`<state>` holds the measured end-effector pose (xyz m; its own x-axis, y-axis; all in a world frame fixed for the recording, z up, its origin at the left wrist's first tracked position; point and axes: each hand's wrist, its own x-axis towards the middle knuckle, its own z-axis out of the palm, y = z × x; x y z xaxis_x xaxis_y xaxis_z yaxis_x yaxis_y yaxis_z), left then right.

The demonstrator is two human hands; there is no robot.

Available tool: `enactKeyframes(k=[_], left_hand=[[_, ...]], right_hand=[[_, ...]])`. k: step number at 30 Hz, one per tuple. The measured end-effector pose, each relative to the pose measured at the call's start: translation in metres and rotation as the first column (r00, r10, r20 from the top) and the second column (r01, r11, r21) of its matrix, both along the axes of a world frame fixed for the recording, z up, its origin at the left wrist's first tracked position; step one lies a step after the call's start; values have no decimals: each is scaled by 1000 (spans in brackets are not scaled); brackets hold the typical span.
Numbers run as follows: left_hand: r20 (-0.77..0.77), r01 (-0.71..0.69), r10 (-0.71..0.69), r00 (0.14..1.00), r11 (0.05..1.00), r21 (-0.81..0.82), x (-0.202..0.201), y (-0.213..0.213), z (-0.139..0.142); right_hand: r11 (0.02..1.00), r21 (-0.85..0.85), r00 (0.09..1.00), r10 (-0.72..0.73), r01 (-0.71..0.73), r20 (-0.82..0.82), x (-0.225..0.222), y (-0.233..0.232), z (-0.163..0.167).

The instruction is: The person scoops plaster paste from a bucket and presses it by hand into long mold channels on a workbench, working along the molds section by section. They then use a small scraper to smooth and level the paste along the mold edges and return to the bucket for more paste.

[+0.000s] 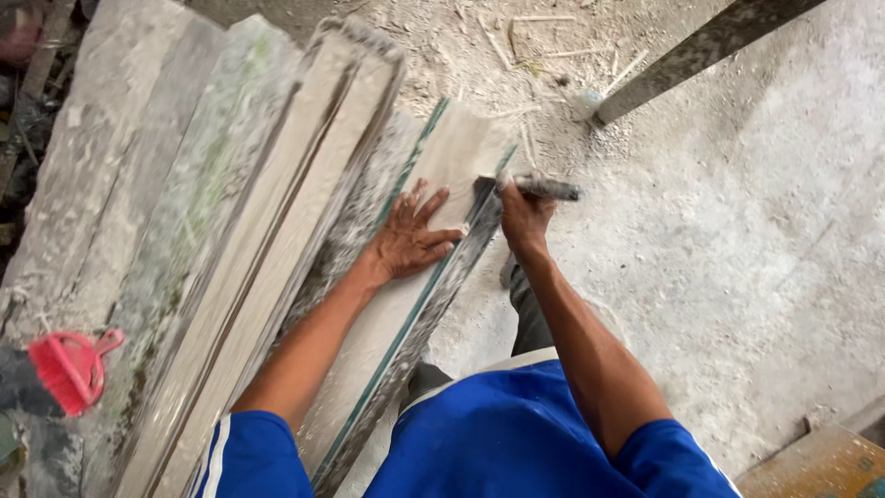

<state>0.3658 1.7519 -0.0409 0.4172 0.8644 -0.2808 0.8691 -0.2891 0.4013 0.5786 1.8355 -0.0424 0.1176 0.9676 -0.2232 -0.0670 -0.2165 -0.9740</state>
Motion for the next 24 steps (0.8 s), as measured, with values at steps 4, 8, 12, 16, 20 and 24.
enactKeyframes(k=[4,8,12,16,20,24], left_hand=[[-25,18,-17,1000,999,27,38,107,11],[-182,36,-39,983,999,-20,82,201,18],[-3,-255,257,966,960,118,97,242,33],[172,-607,593,786,794,39,83,242,66],[-4,-510,513,859,855,94,92,218,69],[-195,-326,353,915,932,158,133,210,32]], right_hand=[[996,90,999,-30,26,45,34,104,0],[988,-81,941,-152,134,-301,75,173,-1],[975,-175,939,-183,136,-291,133,176,-1],[959,-266,945,-176,100,-277,166,149,3],[959,-280,941,-133,43,-311,166,124,-4],[946,-325,994,-25,-11,-105,156,124,-20]])
